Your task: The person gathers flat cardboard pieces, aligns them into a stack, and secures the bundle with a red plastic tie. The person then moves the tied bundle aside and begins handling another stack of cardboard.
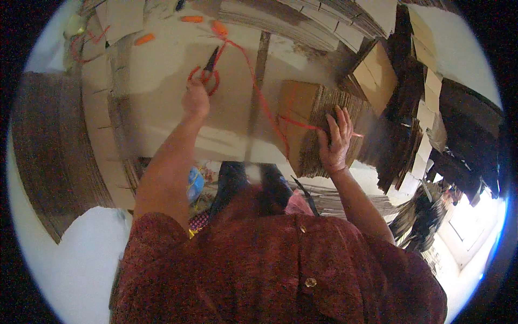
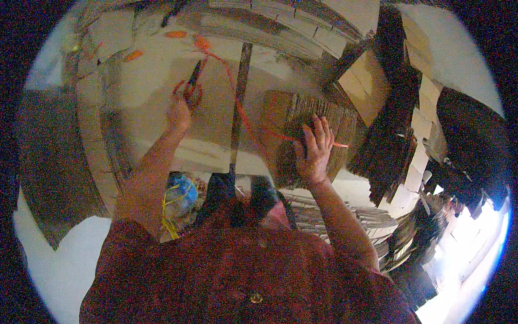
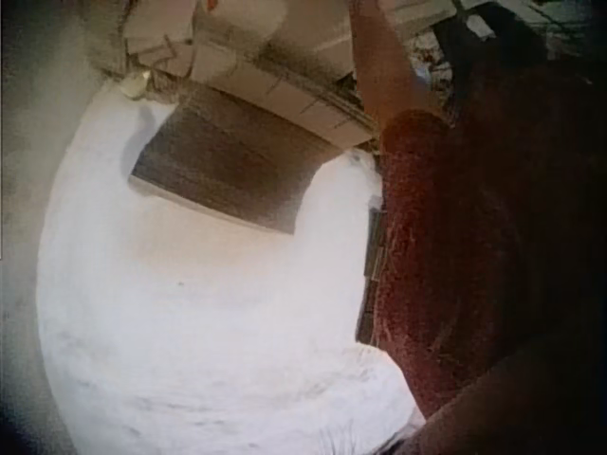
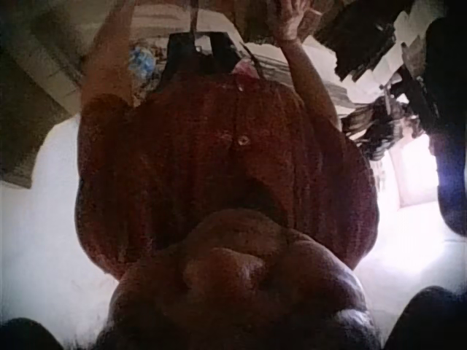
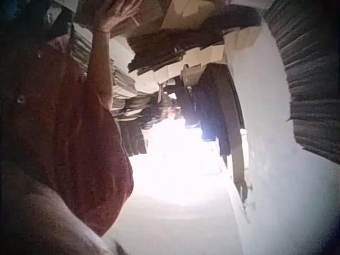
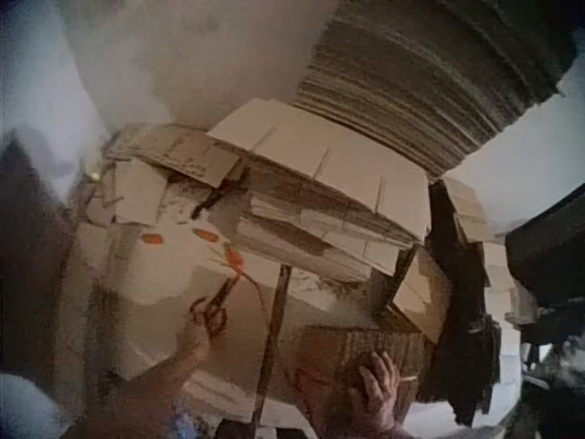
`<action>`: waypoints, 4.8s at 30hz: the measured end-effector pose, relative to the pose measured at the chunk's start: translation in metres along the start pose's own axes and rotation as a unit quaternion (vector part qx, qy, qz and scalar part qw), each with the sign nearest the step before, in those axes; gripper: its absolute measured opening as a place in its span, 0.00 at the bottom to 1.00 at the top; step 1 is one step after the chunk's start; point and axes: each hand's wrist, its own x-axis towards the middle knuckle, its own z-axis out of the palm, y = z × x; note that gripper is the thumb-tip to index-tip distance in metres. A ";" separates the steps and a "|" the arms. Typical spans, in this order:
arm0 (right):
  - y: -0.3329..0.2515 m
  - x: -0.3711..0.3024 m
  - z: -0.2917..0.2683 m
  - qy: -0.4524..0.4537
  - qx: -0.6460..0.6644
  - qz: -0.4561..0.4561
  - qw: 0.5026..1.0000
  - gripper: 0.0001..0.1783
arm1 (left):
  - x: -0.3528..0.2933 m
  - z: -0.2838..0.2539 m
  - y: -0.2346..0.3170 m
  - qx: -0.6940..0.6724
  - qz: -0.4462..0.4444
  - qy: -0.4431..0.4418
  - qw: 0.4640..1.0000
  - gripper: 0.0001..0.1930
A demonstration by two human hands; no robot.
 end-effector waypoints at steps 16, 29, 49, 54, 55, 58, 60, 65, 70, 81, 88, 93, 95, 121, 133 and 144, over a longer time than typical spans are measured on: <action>-0.100 -0.050 -0.002 -0.199 0.447 0.232 0.840 0.17 | -0.215 -0.149 0.130 -0.630 -0.048 -0.272 0.726 0.12; -0.080 -0.109 -0.045 -0.061 0.638 0.380 0.667 0.23 | -0.117 -0.067 0.137 -0.052 0.410 -0.083 0.907 0.11; -0.051 -0.161 0.055 -0.386 0.558 0.522 0.517 0.21 | -0.150 -0.080 0.066 -0.089 0.406 -0.262 0.871 0.08; -0.070 -0.111 0.050 -0.455 0.486 0.484 0.568 0.21 | -0.153 -0.076 0.062 -0.073 0.419 -0.270 0.864 0.09; -0.069 -0.110 0.054 -0.449 0.482 0.463 0.594 0.20 | -0.155 -0.075 0.062 -0.064 0.415 -0.277 0.864 0.08; -0.062 -0.126 0.073 -0.381 0.492 0.369 0.690 0.18 | -0.158 -0.077 0.066 -0.053 0.412 -0.284 0.864 0.09; -0.069 -0.126 0.084 -0.331 0.283 0.165 0.885 0.16 | -0.154 -0.082 0.068 -0.070 0.421 -0.275 0.862 0.08; -0.081 -0.117 0.109 -0.326 0.199 0.154 0.911 0.13 | -0.113 -0.120 0.035 -0.078 0.419 -0.265 0.865 0.10; -0.107 -0.082 0.117 -0.305 0.373 0.365 0.797 0.07 | -0.020 -0.218 -0.013 0.055 0.179 -0.198 0.962 0.05; -0.111 -0.060 0.198 -0.158 0.455 0.227 0.846 0.11 | 0.064 -0.281 -0.075 0.400 0.190 0.145 0.885 0.23; -0.127 -0.013 0.203 -0.289 0.390 0.300 0.822 0.10 | -0.037 -0.074 -0.022 -0.330 -0.006 -0.300 0.895 0.34; -0.120 -0.008 0.215 -0.349 0.349 0.259 0.830 0.09 | -0.084 -0.002 0.015 -0.350 -0.061 -0.323 0.877 0.26; -0.125 -0.003 0.207 -0.344 0.354 0.270 0.827 0.10 | -0.082 0.009 0.012 -0.332 -0.105 -0.301 0.888 0.24; 0.081 -0.076 -0.054 -0.031 0.535 0.487 0.689 0.40 | -0.139 -0.103 0.229 -0.663 -0.166 -0.377 0.625 0.40; 0.107 -0.099 -0.006 -0.026 0.695 0.504 0.512 0.44 | -0.144 -0.080 0.216 -0.676 -0.188 -0.377 0.605 0.38; 0.088 -0.087 -0.062 0.070 0.796 0.339 0.496 0.41 | -0.130 -0.084 0.212 -0.765 -0.103 -0.352 0.529 0.29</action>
